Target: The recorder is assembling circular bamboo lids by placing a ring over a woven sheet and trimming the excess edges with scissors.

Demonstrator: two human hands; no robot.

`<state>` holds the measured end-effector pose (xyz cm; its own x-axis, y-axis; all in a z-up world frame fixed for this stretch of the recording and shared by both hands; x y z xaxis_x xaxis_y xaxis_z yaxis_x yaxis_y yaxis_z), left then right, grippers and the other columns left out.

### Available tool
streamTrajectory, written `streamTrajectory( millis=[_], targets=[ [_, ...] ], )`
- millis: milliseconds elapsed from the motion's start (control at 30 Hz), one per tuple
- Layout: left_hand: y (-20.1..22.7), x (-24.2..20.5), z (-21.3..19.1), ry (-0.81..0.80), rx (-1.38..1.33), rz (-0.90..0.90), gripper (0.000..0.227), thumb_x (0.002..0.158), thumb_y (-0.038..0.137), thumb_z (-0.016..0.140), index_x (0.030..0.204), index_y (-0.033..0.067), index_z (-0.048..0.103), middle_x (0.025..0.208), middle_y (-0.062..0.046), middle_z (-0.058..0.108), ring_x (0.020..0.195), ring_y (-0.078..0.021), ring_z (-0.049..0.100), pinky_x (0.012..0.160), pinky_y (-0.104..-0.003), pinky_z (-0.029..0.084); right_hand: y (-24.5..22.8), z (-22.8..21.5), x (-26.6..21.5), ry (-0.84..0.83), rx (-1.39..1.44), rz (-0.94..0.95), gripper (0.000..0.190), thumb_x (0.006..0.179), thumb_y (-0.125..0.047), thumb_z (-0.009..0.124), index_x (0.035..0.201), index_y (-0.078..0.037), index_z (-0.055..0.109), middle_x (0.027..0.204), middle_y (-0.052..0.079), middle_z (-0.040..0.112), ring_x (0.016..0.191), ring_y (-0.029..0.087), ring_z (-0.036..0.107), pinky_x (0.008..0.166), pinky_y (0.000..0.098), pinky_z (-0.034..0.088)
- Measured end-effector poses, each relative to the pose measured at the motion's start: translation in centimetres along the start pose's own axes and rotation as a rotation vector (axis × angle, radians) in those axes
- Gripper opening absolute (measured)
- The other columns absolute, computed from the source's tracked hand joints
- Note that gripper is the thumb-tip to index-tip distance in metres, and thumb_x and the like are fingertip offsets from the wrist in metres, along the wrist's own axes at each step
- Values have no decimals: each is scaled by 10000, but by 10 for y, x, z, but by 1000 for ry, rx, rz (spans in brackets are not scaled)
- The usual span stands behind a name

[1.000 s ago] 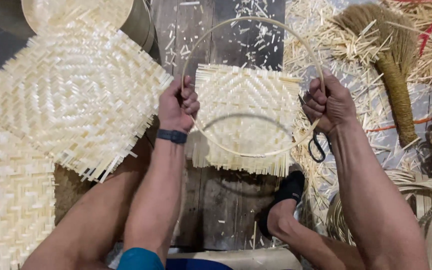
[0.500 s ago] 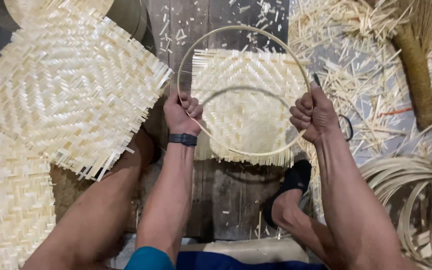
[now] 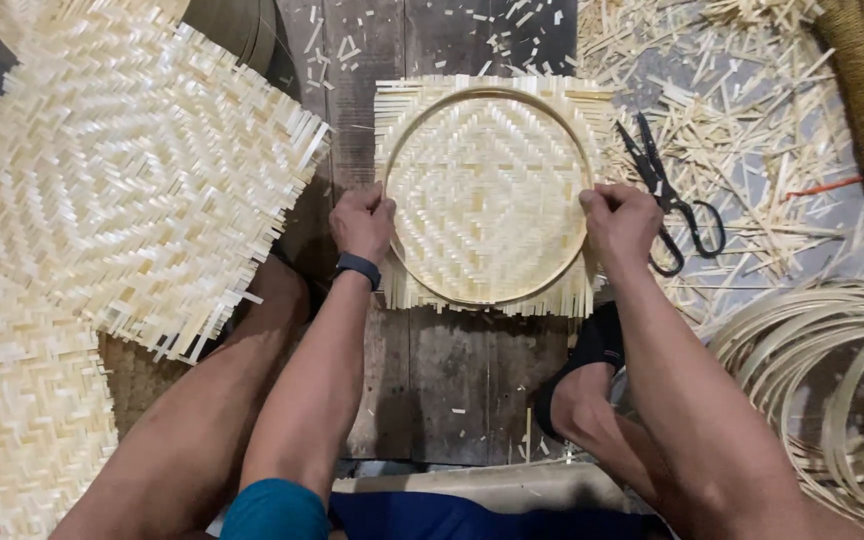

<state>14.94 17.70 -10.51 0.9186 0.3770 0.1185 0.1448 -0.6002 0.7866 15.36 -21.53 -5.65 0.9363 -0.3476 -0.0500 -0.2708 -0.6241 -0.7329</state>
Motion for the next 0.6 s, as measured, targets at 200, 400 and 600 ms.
streamTrajectory(
  millis=[200,400,600],
  targets=[
    [17,13,-16,-185,-118,-416,280,711,69,874,977,11,810,872,-127,810,759,-168,755,738,-317,602,5,3,5,-32,-13,83,229,865,-213,815,983,-18,797,791,145,754,677,223,716,709,342,562],
    [-11,7,-6,-258,-337,-606,213,741,16,868,939,-33,810,884,-140,783,712,-182,718,646,-329,616,10,3,5,-36,-25,116,215,856,-221,813,965,-36,808,782,130,760,674,212,719,709,334,557],
    [-22,11,-5,-373,-327,-738,247,766,97,871,976,-4,792,897,-106,795,735,-160,759,667,-299,663,11,0,6,-67,51,101,238,855,-231,820,981,-29,804,802,112,770,701,177,724,716,309,561]
  ],
)
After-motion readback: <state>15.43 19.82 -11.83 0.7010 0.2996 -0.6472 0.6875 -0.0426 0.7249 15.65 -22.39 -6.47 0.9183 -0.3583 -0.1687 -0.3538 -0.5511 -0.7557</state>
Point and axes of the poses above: each hand's wrist, its own x-axis towards the middle knuckle, its own z-axis out of the palm, y = z × x, the point moved 4 cm from there along x, towards the middle knuckle
